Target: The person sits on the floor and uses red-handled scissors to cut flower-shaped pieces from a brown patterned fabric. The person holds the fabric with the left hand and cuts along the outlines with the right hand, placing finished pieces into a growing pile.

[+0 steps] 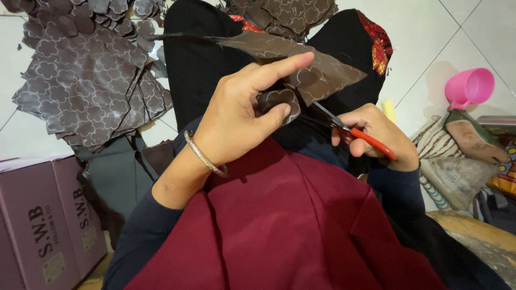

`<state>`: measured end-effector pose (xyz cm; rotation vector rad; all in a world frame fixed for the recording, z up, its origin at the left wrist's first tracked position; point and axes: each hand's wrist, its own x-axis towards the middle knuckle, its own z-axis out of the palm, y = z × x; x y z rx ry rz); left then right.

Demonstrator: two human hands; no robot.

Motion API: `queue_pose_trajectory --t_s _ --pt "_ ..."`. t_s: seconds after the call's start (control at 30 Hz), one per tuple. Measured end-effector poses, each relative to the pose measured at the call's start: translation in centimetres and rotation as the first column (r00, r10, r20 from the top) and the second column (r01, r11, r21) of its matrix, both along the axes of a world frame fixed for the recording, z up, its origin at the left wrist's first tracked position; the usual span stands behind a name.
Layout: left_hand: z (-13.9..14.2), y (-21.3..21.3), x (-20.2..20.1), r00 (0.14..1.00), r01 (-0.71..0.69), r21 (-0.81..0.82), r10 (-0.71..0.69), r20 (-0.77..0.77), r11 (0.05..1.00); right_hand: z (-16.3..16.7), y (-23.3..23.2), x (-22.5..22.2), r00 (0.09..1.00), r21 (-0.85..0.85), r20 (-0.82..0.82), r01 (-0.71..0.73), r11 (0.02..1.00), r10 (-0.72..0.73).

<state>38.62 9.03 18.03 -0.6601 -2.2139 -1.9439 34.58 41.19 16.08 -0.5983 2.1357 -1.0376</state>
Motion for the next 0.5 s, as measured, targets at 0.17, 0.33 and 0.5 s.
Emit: queue_pose_trajectory --t_s 0.17,0.33,0.5 --pt "-0.10 -0.02 -0.07 1.000 0.002 -0.008 -0.002 0.025 1.000 -0.09 0.19 -0.11 1.000 -0.015 -0.001 -0.017 1.000 0.017" --pt "-0.23 -0.03 -0.40 0.997 0.022 0.024 -0.024 0.071 0.999 -0.47 0.49 -0.28 0.999 -0.011 -0.035 -0.027 1.000 0.026" --pt "-0.24 -0.13 -0.77 0.999 0.028 0.045 -0.027 -0.032 0.999 -0.57 0.19 -0.45 0.999 0.006 -0.041 -0.030 1.000 0.030"
